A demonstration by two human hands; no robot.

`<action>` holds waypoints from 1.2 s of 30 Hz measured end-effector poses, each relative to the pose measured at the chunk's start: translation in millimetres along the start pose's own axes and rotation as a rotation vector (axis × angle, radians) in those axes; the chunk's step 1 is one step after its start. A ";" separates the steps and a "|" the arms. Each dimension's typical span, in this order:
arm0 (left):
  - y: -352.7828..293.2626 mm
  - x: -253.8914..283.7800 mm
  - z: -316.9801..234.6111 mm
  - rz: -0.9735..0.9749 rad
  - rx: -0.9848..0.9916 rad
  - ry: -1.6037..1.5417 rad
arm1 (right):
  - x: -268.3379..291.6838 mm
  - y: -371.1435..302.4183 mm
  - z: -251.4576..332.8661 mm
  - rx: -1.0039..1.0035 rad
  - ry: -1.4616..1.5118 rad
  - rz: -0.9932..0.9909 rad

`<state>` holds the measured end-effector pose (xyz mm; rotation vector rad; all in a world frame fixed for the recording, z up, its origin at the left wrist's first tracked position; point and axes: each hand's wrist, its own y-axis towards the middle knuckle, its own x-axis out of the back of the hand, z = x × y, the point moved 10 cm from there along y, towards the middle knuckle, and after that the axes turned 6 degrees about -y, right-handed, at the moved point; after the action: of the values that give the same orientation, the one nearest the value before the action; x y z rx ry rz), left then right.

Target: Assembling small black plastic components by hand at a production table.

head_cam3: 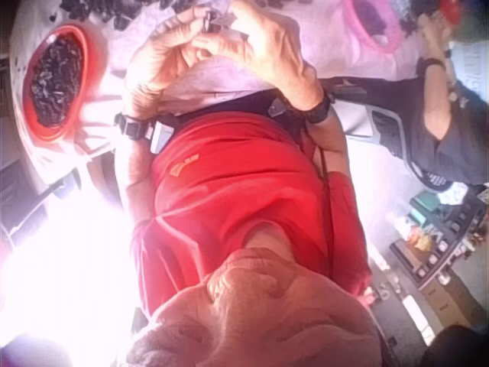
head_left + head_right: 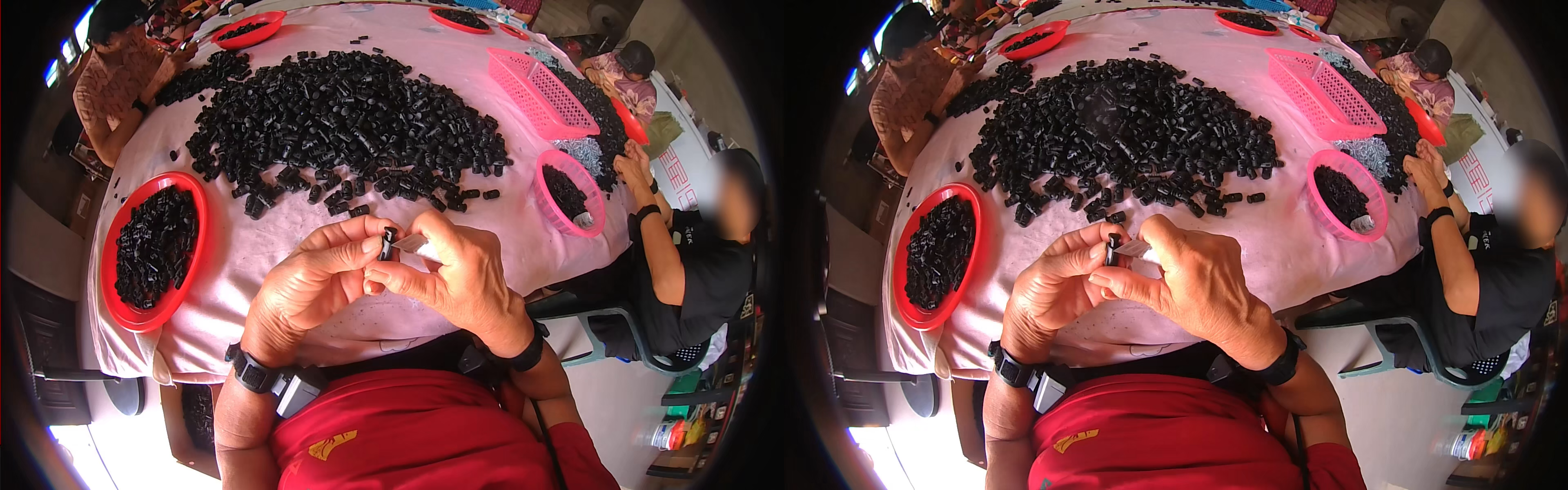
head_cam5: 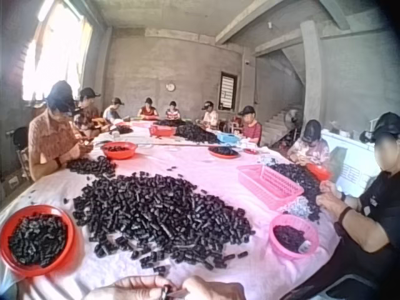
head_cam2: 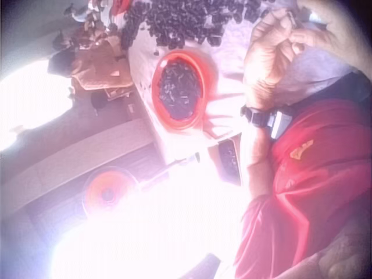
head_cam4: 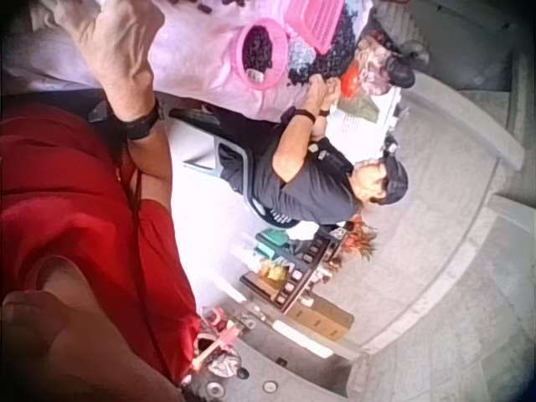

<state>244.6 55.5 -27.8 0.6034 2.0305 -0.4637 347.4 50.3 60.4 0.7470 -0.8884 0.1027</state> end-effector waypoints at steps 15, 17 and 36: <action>-0.8 -0.5 0.0 -0.027 0.006 0.020 | -1.1 -0.5 0.3 0.003 0.001 0.004; -0.8 -2.0 0.2 -0.014 0.009 0.015 | -1.3 -0.9 0.0 0.011 -0.016 0.009; 1.0 0.8 2.1 -0.016 0.015 0.037 | -3.7 -1.5 -0.1 0.037 -0.014 0.009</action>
<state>246.2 55.4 -29.6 0.6098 2.0693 -0.4811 345.7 50.0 56.8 0.7789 -0.9056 0.1216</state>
